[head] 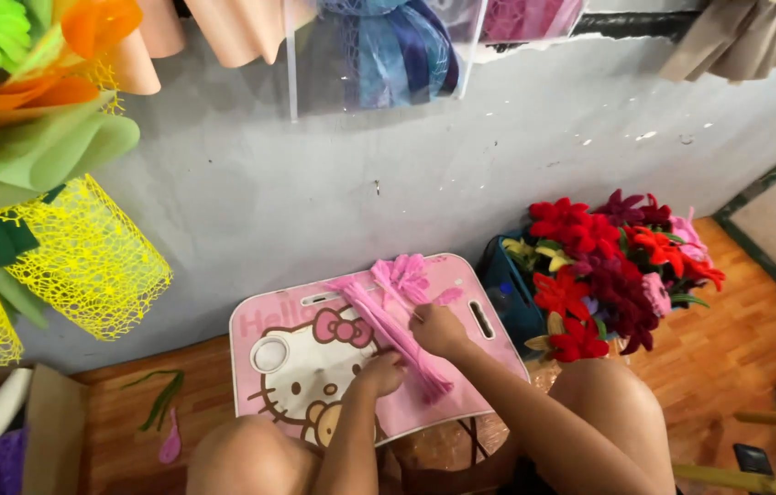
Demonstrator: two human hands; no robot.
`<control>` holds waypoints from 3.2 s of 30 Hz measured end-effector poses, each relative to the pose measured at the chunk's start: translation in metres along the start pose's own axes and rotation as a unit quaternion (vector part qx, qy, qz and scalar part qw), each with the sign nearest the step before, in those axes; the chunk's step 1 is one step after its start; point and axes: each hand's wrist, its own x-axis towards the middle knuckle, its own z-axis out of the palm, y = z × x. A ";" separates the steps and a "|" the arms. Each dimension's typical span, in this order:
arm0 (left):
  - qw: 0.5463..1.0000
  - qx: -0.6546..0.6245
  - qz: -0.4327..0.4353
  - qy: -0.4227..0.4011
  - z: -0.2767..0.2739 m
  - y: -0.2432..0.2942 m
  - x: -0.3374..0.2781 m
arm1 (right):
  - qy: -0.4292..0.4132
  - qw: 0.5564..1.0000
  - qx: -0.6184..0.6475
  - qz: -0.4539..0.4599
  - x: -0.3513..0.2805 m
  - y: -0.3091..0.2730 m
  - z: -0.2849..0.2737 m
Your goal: The person sits on the floor and uses a wooden stick to wrap pink pipe cleaners around it, forming a flower shape. They repeatedly wrap the pipe cleaner and adjust the resulting flower on a pink Hello Kitty tray.
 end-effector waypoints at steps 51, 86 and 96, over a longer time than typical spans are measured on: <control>0.916 -0.129 0.179 0.334 -0.128 0.155 -0.275 | 0.087 0.942 0.285 -0.157 -0.114 -0.048 -0.134; 0.746 -0.501 0.305 0.314 -0.195 0.182 -0.215 | -0.011 0.891 0.377 -0.255 -0.075 -0.092 -0.094; 0.900 -0.287 0.278 0.174 -0.158 0.193 -0.225 | 0.145 0.824 0.495 -0.233 -0.072 -0.081 -0.119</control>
